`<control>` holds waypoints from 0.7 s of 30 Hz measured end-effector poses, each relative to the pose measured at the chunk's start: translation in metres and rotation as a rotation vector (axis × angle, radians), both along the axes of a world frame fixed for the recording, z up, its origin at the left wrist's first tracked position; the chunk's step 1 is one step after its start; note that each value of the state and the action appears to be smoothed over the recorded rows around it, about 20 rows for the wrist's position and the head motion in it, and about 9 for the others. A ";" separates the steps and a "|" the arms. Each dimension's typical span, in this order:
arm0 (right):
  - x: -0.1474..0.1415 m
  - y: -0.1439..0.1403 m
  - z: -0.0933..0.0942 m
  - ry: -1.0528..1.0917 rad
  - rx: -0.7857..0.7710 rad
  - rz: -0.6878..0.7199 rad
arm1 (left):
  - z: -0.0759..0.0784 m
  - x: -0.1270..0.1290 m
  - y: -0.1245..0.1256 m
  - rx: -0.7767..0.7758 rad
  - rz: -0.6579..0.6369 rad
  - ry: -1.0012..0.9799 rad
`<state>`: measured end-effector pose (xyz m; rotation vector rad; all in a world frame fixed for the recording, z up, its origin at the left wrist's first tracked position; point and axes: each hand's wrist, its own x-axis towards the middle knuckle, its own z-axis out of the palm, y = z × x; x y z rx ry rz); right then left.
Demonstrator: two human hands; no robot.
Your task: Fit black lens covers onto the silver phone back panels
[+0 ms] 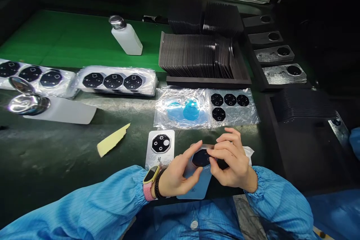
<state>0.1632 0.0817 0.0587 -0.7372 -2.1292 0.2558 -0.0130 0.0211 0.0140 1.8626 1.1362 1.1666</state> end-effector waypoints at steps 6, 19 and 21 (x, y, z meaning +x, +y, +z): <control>0.000 -0.002 0.001 0.006 0.014 0.005 | -0.005 -0.001 -0.005 0.011 -0.008 -0.021; 0.008 0.007 0.007 -0.076 -0.224 0.070 | 0.005 0.002 0.005 -0.141 -0.037 -0.105; 0.010 0.009 0.006 -0.083 -0.279 0.074 | 0.007 0.002 0.007 -0.144 -0.044 -0.125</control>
